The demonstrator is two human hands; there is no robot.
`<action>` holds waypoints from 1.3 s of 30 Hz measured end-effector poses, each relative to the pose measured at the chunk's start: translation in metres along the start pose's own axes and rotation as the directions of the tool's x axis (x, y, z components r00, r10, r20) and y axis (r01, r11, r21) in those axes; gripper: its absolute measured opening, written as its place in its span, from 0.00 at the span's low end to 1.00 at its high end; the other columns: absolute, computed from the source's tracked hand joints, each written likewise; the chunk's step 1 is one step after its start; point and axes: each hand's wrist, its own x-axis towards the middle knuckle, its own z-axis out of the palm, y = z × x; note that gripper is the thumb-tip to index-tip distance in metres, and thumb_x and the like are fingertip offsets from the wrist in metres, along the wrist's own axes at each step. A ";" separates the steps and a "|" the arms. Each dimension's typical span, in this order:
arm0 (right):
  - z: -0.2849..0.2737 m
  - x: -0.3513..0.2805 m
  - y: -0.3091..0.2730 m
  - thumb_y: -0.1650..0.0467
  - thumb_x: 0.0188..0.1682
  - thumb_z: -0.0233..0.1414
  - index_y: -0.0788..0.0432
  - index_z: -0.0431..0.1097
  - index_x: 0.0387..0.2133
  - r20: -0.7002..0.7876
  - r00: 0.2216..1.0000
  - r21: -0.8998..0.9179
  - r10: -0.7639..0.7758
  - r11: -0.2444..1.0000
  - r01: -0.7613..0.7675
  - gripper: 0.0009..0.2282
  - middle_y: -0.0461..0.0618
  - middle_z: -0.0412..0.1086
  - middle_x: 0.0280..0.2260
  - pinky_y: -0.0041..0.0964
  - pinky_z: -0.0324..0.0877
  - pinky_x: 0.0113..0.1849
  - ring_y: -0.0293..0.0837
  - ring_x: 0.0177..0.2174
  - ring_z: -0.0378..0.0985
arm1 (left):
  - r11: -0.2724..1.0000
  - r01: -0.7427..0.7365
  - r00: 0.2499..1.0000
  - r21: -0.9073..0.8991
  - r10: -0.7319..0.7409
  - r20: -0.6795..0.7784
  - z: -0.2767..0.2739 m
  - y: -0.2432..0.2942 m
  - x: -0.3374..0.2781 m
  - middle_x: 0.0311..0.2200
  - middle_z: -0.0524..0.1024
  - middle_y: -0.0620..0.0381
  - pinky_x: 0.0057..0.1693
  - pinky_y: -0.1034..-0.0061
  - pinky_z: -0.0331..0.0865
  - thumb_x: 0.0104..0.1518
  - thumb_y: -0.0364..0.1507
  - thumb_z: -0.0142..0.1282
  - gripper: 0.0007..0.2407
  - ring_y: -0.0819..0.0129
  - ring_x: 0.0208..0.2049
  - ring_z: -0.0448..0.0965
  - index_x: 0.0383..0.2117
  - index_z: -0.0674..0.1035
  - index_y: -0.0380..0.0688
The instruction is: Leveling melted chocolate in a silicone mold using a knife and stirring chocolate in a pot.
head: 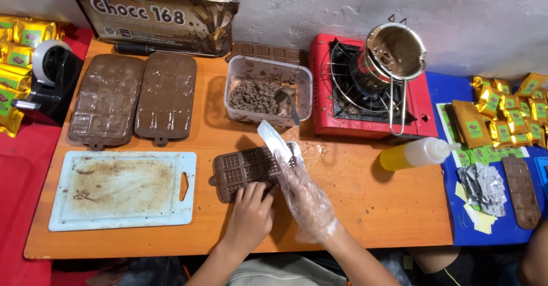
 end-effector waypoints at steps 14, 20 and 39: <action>0.011 -0.011 -0.020 0.62 0.49 0.44 0.60 0.62 0.31 0.489 0.821 0.867 0.294 -0.271 -0.418 0.12 0.47 0.62 0.14 0.25 0.59 0.12 0.36 0.08 0.59 | 0.215 0.507 0.744 -0.835 -0.599 0.297 -0.029 0.022 0.011 0.45 0.76 0.57 0.52 0.79 0.66 0.54 0.36 0.44 0.16 0.70 0.48 0.74 0.45 0.75 0.42; 0.018 -0.015 -0.037 0.70 0.51 0.39 0.60 0.48 0.59 0.351 0.923 0.936 0.158 -0.026 -0.352 0.21 0.56 0.65 0.35 0.30 0.71 0.26 0.40 0.25 0.68 | 0.020 0.491 0.599 -0.871 -0.733 0.321 -0.033 0.010 0.001 0.20 0.71 0.57 0.30 0.81 0.65 0.51 0.29 0.55 0.11 0.74 0.22 0.67 0.38 0.77 0.36; -0.010 -0.010 0.031 0.68 0.49 0.47 0.54 0.71 0.38 -0.155 0.987 0.292 -0.038 0.953 0.083 0.08 0.46 0.74 0.32 0.34 0.69 0.34 0.40 0.31 0.75 | 0.522 0.814 0.438 -0.256 -0.840 -0.321 -0.090 -0.092 -0.073 0.38 0.76 0.45 0.38 0.64 0.70 0.64 0.30 0.49 0.12 0.55 0.35 0.77 0.46 0.72 0.32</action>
